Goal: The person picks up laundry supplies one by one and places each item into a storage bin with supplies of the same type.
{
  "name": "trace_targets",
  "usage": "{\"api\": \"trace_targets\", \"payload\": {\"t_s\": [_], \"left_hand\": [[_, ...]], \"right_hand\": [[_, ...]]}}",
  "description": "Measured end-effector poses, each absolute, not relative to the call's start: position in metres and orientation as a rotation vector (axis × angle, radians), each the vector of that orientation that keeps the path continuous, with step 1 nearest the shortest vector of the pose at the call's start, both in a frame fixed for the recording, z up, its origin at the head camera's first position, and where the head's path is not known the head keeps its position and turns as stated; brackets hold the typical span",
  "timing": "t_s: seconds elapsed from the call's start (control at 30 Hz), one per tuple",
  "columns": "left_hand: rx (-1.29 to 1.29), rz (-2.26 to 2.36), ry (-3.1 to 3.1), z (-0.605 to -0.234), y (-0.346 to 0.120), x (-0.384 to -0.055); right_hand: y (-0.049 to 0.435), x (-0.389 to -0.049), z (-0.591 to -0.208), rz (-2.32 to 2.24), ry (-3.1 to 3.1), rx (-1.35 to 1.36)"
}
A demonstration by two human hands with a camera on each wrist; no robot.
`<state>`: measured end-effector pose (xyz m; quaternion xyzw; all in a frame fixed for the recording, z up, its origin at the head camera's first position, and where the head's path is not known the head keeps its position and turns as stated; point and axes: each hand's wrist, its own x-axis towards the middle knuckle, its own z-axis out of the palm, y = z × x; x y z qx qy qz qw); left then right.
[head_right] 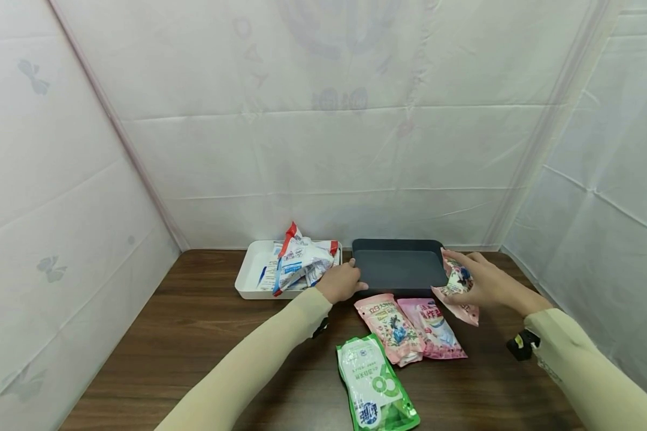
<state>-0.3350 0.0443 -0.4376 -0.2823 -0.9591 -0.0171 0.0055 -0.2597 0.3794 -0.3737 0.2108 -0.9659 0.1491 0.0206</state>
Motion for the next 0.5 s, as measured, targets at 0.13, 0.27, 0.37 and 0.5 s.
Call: {"api": "trace_targets", "payload": {"t_s": [0.13, 0.27, 0.37, 0.5], "left_hand": [[-0.877, -0.052, -3.006, -0.437, 0.044, -0.335], [-0.879, -0.057, -3.005, -0.437, 0.044, -0.334], [-0.885, -0.052, -3.001, -0.436, 0.044, -0.333], [-0.885, -0.046, -2.998, -0.434, 0.044, -0.333]], "right_hand": [[0.374, -0.27, -0.373, 0.492, -2.988, 0.656], [0.37, -0.279, -0.374, 0.538, -2.997, 0.624], [0.368, -0.286, -0.376, 0.562, -2.994, 0.626], [0.365, -0.295, -0.378, 0.56, -2.997, 0.616]]}}
